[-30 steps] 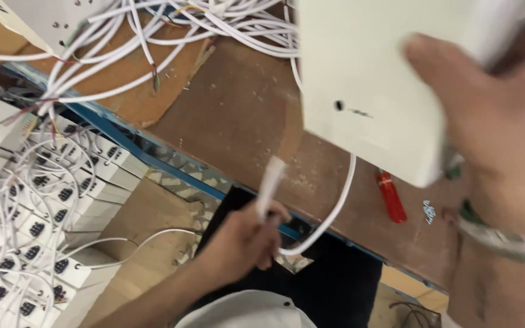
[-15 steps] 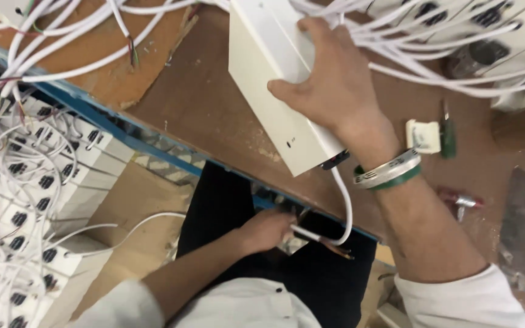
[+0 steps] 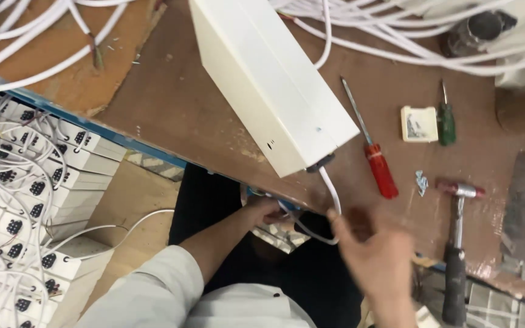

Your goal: The person fits a small white end cap onto the end of a long white plastic light fixture housing on the workbench, aligns it, and drives its screws using a red-handled screwdriver, steadying the housing with the other hand. They reposition the fixture and continue tightening screws on the cap.

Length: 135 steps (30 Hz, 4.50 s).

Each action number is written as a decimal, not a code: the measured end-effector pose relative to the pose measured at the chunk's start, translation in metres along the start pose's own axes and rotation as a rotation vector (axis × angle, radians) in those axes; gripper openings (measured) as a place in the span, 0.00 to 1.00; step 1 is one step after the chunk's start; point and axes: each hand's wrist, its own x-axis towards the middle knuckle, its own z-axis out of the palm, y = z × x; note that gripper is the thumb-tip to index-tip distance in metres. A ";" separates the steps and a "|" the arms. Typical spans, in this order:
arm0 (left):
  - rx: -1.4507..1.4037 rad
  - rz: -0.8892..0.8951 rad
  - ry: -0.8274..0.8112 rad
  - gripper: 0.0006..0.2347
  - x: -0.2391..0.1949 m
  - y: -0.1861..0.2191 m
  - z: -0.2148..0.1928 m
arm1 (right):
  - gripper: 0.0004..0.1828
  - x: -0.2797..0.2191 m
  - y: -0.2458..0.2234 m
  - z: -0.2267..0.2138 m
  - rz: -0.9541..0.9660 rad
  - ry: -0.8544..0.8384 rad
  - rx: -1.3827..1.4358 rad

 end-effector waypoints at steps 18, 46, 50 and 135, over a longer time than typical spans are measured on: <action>0.166 -0.066 0.081 0.22 -0.127 0.114 0.066 | 0.13 -0.041 0.067 0.105 0.175 -0.283 0.189; -0.014 1.157 0.314 0.29 -0.349 0.418 0.003 | 0.27 -0.014 0.071 0.112 0.007 -0.395 0.231; -0.074 1.100 0.285 0.30 -0.334 0.424 0.007 | 0.24 -0.013 0.045 0.082 0.184 -0.478 0.219; 0.118 1.351 0.393 0.30 -0.332 0.403 0.045 | 0.39 0.110 0.441 -0.150 0.358 0.781 -0.408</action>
